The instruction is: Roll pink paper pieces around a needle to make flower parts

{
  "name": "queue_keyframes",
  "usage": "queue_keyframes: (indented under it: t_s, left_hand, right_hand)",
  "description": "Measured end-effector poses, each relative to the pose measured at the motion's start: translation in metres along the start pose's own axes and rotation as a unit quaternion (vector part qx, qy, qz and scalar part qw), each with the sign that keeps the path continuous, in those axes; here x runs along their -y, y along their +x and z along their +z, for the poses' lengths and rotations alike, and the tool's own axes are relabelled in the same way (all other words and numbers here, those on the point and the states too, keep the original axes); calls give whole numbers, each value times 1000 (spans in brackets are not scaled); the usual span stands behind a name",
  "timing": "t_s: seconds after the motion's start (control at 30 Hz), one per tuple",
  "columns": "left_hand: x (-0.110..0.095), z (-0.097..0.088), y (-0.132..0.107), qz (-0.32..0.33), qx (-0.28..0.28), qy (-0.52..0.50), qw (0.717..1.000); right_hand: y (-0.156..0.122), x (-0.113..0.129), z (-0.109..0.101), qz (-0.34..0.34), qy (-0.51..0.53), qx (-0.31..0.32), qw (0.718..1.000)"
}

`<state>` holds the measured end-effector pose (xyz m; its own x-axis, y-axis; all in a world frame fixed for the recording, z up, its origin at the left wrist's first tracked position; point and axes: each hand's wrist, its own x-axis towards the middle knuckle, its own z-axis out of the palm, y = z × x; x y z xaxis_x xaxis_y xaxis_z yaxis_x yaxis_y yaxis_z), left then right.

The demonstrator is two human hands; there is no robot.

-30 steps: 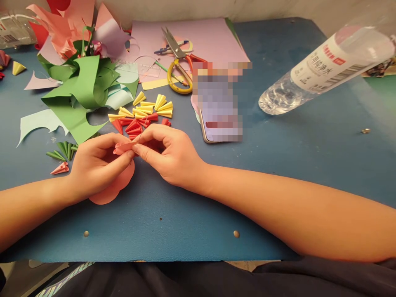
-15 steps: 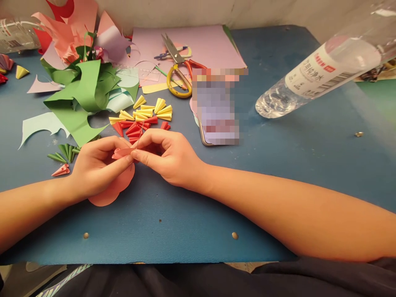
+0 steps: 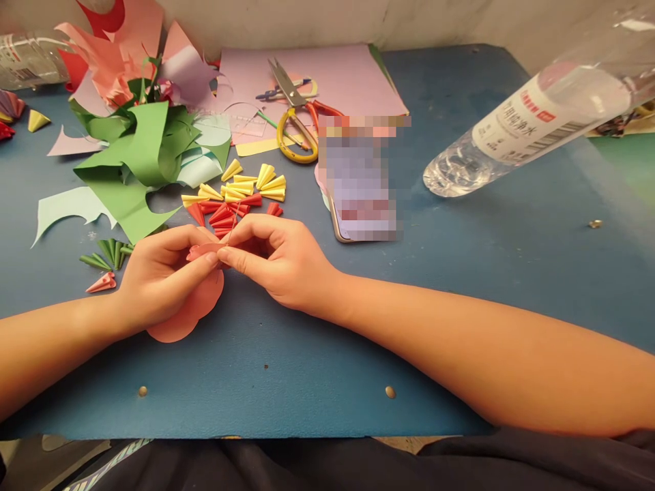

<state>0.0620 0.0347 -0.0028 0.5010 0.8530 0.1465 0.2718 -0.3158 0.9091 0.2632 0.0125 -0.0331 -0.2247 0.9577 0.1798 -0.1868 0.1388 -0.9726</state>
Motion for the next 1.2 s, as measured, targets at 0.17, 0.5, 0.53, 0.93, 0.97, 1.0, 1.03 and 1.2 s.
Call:
queue_keyframes:
  t_s: [0.17,0.5,0.53,0.93,0.97,1.0,1.03,1.2]
  left_hand:
    - [0,-1,1,-2,5,-12,1000]
    - [-2,2,0,-19,-13,22,999]
    - [-2,2,0,-21,-14,24,999]
    - [-3,2,-1,-6,-2,14,1000]
    - [-3,2,-1,-6,-4,15,1000]
    - [-3,2,-1,-9,-5,15,1000]
    - [-3,3,-1,-13,-7,16,1000]
    - [-2,5,0,-17,-20,14,1000]
  right_hand:
    - [-1,0,0,-10,-12,0,1000]
    - [-1,1,1,7,-22,-15,1000]
    - [-1,2,0,8,-26,-14,1000]
    - [-2,3,1,-20,-30,-18,999]
    - [-2,3,1,-23,-30,-18,999]
    - [-2,2,1,-25,-31,-18,999]
    - [-1,2,1,-26,-33,-18,999]
    - [-1,0,0,-40,-48,-19,998]
